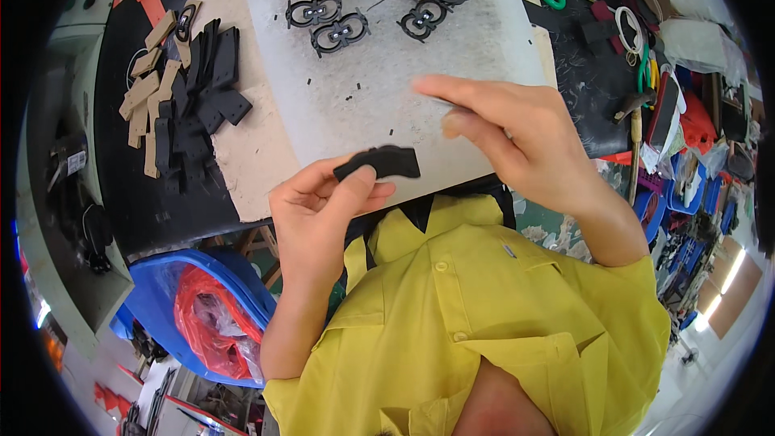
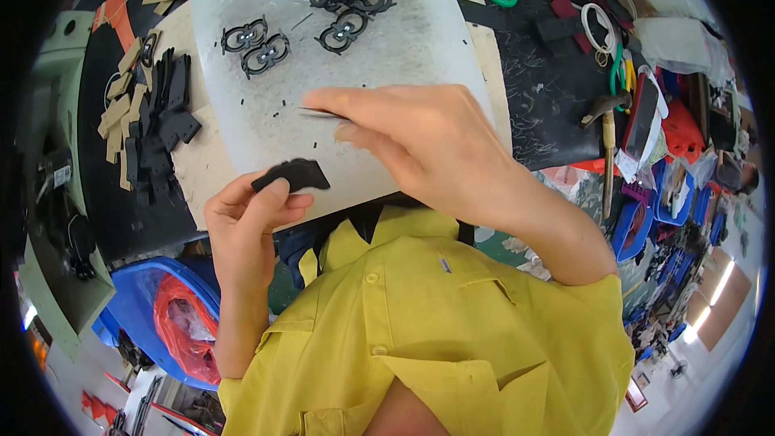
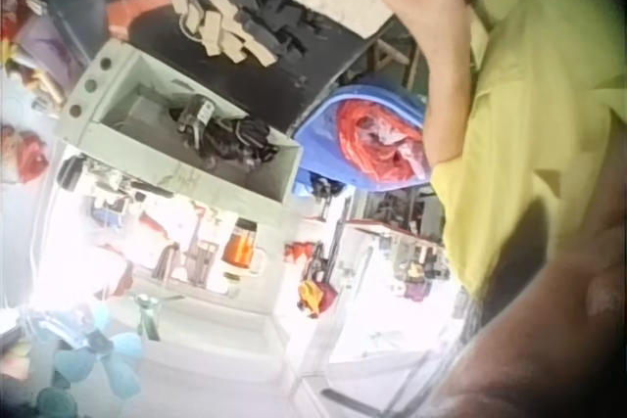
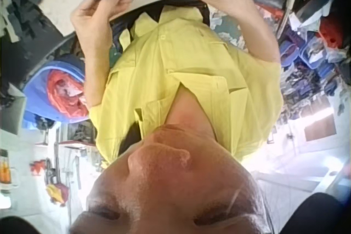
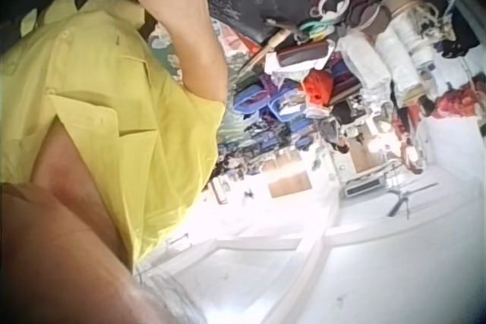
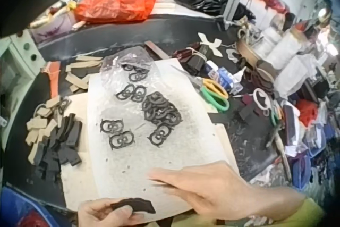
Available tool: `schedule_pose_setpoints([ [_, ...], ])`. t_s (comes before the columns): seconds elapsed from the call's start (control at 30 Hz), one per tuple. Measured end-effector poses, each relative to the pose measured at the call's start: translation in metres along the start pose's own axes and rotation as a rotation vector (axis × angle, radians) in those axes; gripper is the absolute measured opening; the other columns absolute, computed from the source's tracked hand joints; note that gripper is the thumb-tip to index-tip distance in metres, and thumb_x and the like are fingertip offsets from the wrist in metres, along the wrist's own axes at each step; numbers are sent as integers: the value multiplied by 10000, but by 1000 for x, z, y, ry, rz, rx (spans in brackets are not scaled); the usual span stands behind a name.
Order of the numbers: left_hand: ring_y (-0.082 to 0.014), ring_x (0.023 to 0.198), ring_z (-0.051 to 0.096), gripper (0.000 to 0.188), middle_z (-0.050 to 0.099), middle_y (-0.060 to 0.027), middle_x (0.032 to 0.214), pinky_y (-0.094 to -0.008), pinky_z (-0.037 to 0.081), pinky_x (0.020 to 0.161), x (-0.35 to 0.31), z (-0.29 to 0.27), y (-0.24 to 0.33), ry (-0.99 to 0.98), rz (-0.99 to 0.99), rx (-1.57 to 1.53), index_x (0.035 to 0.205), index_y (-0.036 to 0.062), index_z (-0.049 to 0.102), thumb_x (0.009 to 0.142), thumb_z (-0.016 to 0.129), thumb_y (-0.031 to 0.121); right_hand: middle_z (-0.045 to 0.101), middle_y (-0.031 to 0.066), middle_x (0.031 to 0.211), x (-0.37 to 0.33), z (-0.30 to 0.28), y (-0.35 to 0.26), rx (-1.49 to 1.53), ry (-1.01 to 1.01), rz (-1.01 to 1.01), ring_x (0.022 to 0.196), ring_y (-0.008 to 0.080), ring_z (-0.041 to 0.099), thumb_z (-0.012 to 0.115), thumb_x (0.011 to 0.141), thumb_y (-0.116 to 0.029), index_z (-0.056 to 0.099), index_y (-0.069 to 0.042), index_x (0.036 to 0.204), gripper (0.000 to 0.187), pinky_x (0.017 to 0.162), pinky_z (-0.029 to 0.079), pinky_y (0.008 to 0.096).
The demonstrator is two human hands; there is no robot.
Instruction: The person assembles small black plastic components by hand. They pick up a rectangular base and a circular ring, then use a red utility knife to trim the edges of the base before fitting the ring onto it. The process is repeated for multiple units, with finished assemblies placed on the work surface.
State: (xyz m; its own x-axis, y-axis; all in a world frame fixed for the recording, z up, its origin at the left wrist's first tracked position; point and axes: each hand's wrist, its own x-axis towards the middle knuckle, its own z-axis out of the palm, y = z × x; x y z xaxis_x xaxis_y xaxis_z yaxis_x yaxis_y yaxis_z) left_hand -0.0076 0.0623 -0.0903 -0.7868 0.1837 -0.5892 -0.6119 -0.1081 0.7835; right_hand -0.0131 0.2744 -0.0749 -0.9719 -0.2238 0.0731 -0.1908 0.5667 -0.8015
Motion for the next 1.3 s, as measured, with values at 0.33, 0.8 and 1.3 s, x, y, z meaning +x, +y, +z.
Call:
schedule_pose_setpoints([
  [0.33,-239,773,676,246,660,-168,900,-283,557,685,-5,8,7,-3,-9,-158,986,-95,618,878,590,125,600,6,783,-17,8,6,-468,156,-476,593,135,499,739,614,-132,672,-60,921,322,435,403,226],
  [0.8,-258,836,669,270,648,-203,959,-284,562,713,-17,10,4,-46,158,27,1068,-116,576,903,535,94,602,36,735,-19,2,5,-277,44,-295,529,144,494,720,678,-117,674,-56,842,181,439,390,240],
  [1.3,-219,946,635,268,626,-156,1052,-345,518,857,-4,17,0,-178,-15,-479,1104,-54,531,971,418,148,589,78,770,-12,33,2,-379,301,-607,583,169,554,689,615,-58,630,37,901,308,446,439,241],
])
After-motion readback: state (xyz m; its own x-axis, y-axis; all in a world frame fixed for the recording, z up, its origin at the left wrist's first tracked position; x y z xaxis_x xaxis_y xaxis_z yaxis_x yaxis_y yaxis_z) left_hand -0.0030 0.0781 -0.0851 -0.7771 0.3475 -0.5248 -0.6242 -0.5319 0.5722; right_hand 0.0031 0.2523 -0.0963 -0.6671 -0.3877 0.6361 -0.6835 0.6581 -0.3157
